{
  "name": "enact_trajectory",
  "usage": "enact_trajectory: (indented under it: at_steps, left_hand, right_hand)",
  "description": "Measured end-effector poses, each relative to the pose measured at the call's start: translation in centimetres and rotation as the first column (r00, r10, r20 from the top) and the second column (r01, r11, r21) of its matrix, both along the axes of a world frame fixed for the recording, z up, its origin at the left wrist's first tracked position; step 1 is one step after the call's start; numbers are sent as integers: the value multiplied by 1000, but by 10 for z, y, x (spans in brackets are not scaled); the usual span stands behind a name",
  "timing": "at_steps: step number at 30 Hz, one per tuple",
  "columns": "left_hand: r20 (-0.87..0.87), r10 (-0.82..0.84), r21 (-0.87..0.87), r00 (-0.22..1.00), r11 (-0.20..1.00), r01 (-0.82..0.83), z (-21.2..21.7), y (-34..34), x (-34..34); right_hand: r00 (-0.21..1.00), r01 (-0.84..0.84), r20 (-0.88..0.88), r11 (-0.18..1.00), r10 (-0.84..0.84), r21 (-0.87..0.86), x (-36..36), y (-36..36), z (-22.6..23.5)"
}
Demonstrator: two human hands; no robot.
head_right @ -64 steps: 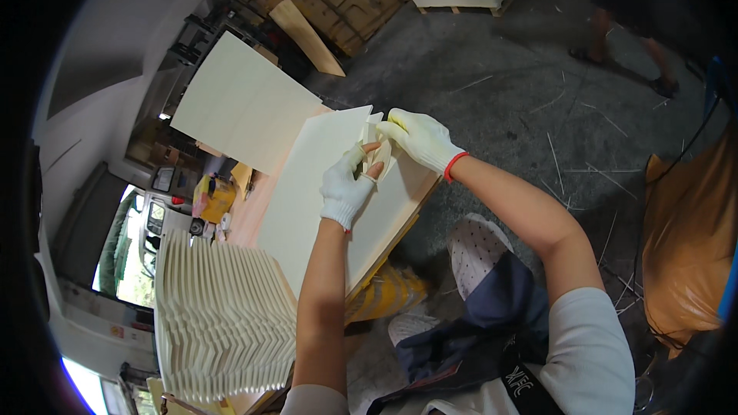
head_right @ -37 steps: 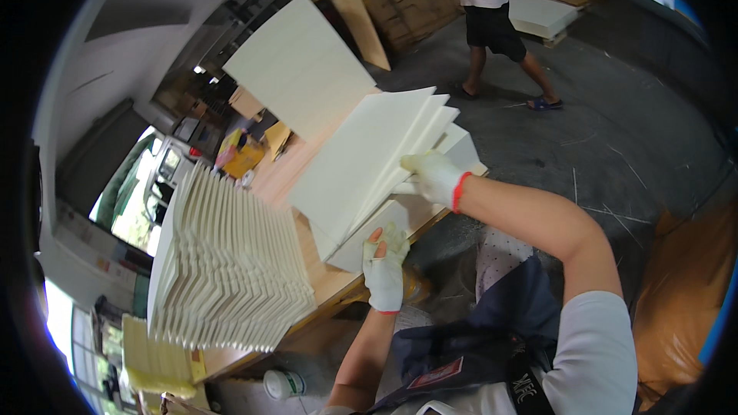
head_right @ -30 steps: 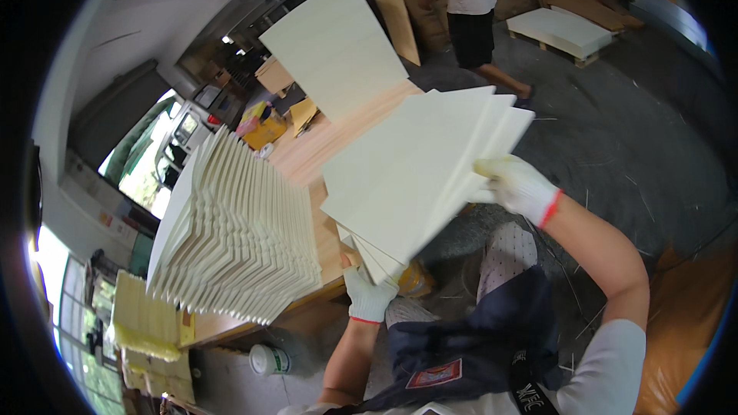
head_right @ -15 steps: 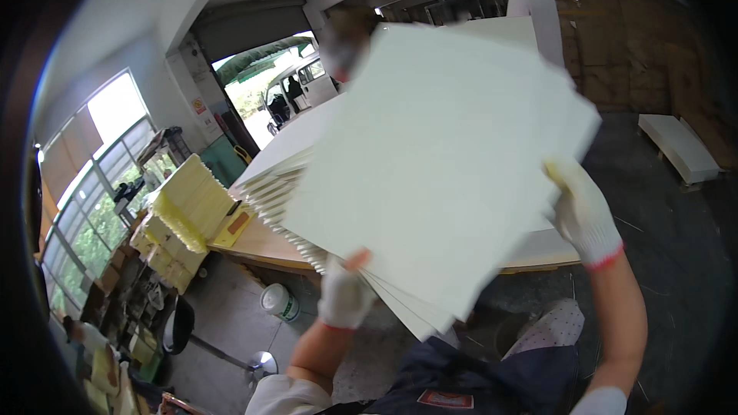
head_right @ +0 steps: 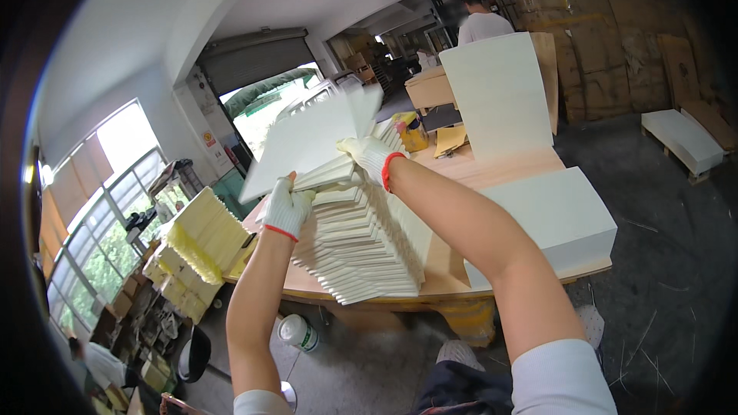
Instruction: The person repeatedly picks up white rectangular panels from a table and stacks them into a growing pile. They handle the panels one at a time, aligning edges before placing them down.
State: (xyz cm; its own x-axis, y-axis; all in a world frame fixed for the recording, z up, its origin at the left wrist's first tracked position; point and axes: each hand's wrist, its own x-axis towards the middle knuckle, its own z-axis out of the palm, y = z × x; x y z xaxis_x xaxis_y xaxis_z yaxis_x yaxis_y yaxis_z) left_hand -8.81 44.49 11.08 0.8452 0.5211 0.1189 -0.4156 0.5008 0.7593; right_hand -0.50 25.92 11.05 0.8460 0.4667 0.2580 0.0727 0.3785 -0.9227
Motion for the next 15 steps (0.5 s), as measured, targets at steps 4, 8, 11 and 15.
enact_trajectory:
  at_steps: [4, 8, 11, 15]
  left_hand:
    - [23, -55, -110, 998, 992, 57, 1, -3, -13]
    - [140, -51, -134, 989, 989, 70, -7, 4, -5]
    - [120, -53, -168, 991, 983, 73, -7, 6, -7]
    - [162, -50, -122, 986, 990, 70, -15, 14, 1]
  right_hand:
    - [940, -191, -258, 970, 225, 150, -14, 1, -2]
    - [961, -135, -221, 979, 167, 153, -42, -1, -6]
    - [957, -141, -213, 959, 196, 246, -43, -4, -9]
    - [947, -139, -245, 951, 209, 276, -39, 0, -9]
